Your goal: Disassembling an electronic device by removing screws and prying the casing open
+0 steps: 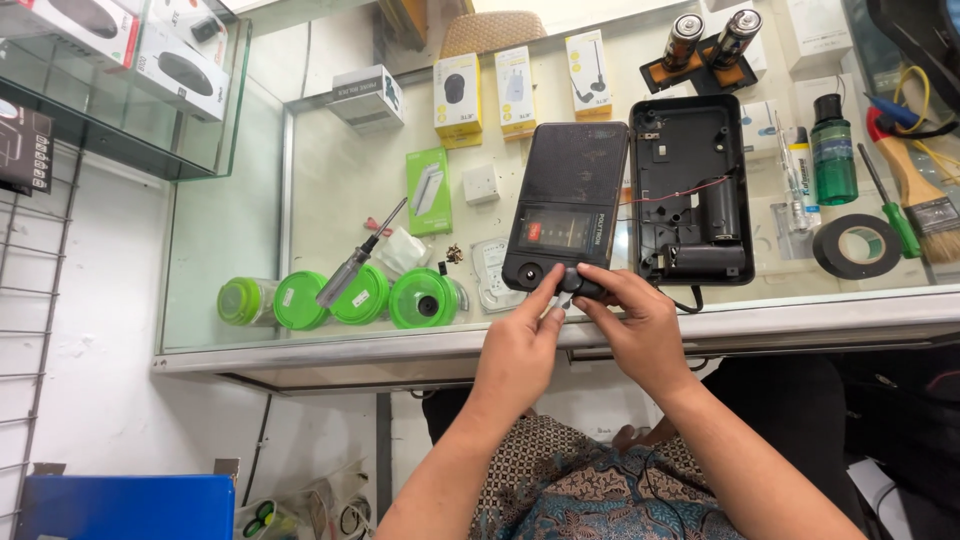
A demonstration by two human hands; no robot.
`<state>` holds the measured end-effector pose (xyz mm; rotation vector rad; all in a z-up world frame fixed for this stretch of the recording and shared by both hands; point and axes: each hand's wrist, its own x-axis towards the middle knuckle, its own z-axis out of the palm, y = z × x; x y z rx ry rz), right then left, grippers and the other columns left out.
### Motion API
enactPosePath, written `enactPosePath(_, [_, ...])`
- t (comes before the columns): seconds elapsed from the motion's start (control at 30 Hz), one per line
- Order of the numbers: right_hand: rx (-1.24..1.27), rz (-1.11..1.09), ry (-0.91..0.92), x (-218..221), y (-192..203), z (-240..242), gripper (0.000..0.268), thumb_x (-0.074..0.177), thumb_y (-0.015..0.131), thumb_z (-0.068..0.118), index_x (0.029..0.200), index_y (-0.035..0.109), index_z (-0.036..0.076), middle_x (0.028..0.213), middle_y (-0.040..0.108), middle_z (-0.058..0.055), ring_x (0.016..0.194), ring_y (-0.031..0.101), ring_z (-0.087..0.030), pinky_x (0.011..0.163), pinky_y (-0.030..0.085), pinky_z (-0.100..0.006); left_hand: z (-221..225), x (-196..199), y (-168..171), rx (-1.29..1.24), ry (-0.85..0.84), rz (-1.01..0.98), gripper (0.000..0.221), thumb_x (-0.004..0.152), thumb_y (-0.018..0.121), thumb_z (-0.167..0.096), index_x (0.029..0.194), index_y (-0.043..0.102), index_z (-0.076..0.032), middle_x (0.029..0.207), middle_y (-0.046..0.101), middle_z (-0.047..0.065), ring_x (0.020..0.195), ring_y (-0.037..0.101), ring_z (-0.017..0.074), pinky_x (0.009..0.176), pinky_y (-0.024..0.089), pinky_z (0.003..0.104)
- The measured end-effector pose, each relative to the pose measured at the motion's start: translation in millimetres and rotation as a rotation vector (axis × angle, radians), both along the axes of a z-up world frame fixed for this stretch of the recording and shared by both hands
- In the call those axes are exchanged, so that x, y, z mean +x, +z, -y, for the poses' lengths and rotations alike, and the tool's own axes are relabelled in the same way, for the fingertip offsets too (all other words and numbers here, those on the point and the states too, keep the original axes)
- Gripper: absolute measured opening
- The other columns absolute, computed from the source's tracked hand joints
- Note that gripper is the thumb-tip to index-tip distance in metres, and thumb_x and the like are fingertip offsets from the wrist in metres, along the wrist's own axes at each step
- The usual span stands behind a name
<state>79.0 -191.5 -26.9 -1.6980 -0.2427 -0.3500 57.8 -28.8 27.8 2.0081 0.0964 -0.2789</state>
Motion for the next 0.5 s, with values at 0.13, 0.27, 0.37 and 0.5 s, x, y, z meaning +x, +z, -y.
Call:
enactPosePath(0.13, [-0.038,0.017,-0.015,-1.5,0.0,-1.3,0.038,0.086,0.078,-0.003,0.123,0.076,0.006,0.090,0.073,-0.013,0.075,0.074,-0.023,0.068,0.062,-0.038,0.1,-6.6,-14.2,0.223,0.011,0.056,0.046,0.099,0.053,-0.034,0.139,0.041,-0.014,0.069,0.072,0.015,0.073,0.073,0.0462,0.068,0.055,0.054])
enactPosePath(0.27, [-0.098,0.041,-0.024,-3.0,-3.4,-1.8,0.037,0.087,0.079,0.001,0.123,0.076,0.010,0.088,0.073,-0.010,0.072,0.074,-0.023,0.067,0.060,-0.037,6.7,-10.8,-14.0,0.647,-0.062,0.087,0.032,0.104,0.044,-0.048,0.103,0.057,-0.020,0.067,0.069,0.009,0.070,0.073,0.0376,0.064,0.057,0.047])
enactPosePath(0.37, [-0.120,0.060,-0.040,-2.0,-8.7,-2.7,0.037,0.086,0.081,0.004,0.122,0.077,0.012,0.085,0.072,-0.008,0.069,0.072,-0.023,0.066,0.059,-0.037,14.6,-13.3,-10.8,0.864,-0.122,0.236,0.027,0.108,0.039,-0.035,0.099,0.054,-0.014,0.074,0.063,0.007,0.067,0.072,0.0316,0.059,0.059,0.043])
enactPosePath(0.5, [-0.134,0.065,-0.054,-2.5,-9.3,-3.6,0.038,0.085,0.081,0.006,0.122,0.077,0.014,0.082,0.072,-0.007,0.067,0.071,-0.023,0.066,0.058,-0.036,15.4,-9.2,-23.4,1.243,-0.126,0.639,0.022,0.107,0.050,-0.036,0.094,0.054,-0.020,0.072,0.054,-0.008,0.049,0.068,0.0123,0.046,0.057,0.029])
